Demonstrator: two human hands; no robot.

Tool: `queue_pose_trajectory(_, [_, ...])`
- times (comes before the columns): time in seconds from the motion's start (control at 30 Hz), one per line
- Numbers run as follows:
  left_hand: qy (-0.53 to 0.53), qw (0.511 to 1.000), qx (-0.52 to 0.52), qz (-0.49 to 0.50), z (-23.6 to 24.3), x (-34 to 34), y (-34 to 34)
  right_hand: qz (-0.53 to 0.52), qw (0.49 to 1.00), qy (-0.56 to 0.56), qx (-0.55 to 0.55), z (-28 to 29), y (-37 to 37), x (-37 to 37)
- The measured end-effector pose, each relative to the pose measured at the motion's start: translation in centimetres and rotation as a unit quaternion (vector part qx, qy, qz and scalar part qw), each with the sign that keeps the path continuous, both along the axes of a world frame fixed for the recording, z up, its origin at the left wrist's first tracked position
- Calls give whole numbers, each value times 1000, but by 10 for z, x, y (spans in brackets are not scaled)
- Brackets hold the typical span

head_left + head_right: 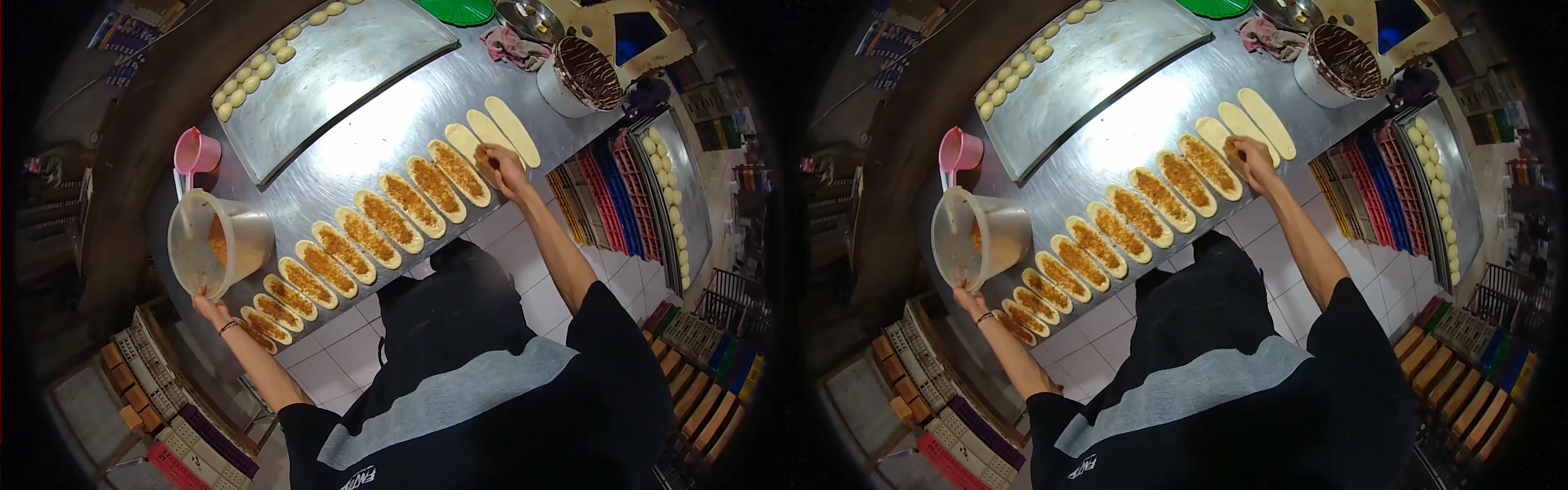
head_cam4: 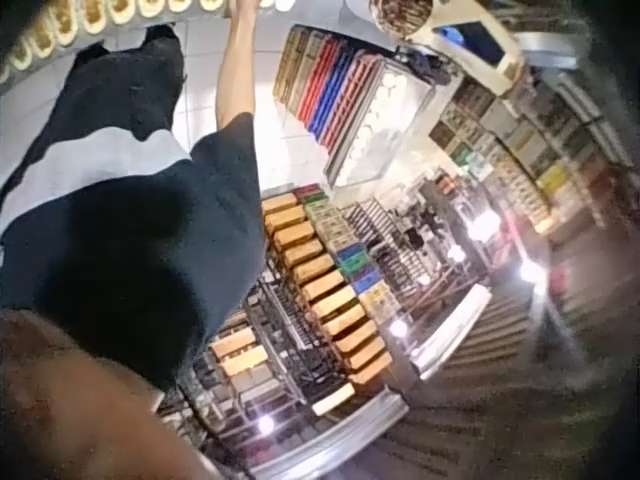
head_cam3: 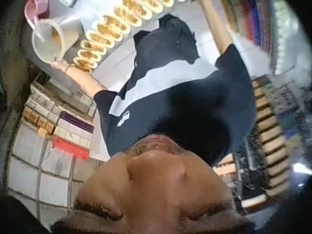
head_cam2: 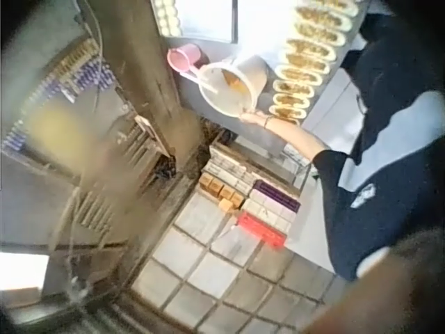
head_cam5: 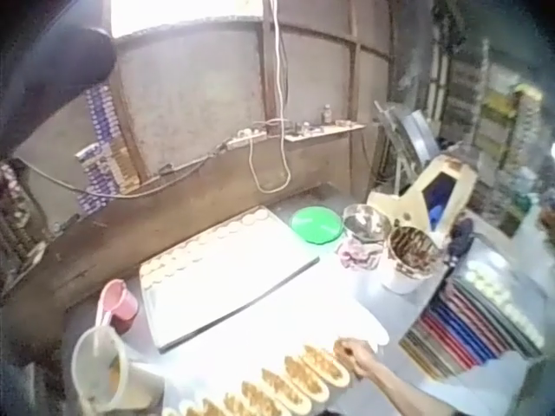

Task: Applying glaze and filling to pieces of dough and rolling them into bread rolls on a bakery workbench.

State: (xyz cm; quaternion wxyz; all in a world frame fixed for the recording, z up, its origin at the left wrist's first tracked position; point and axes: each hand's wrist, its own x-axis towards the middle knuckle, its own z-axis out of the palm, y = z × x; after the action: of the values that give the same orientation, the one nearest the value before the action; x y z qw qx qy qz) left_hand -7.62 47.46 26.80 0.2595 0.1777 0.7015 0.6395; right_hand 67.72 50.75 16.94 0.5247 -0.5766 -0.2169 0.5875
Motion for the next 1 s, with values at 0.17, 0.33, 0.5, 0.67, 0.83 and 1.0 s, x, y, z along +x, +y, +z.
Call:
queue_pose_trajectory(0.17, [1, 999, -9, -38, 3, 20, -1, 122, 933, -319, 116, -15, 60, 16])
queue_pose_trajectory(0.33, [-31, 994, -31, -95, -5, 40, -2, 263, 710, -580, 300, -33, 53, 31])
queue_pose_trajectory(0.5, [-35, 995, -14, -87, 3, 19, -6, 299, 674, -613, 283, -41, -14, 36])
queue_pose_trajectory(0.67, [-7, 998, -7, -65, 7, 19, -1, 298, 704, -623, 163, -21, -67, 21])
queue_pose_trajectory(0.83, [16, 999, 29, -43, 3, 42, -11, 125, 790, -552, 235, 48, -53, -83])
queue_pose_trajectory(1.0, [53, 997, 37, -52, 4, 57, -36, 169, 837, -306, 421, 143, -25, -319])
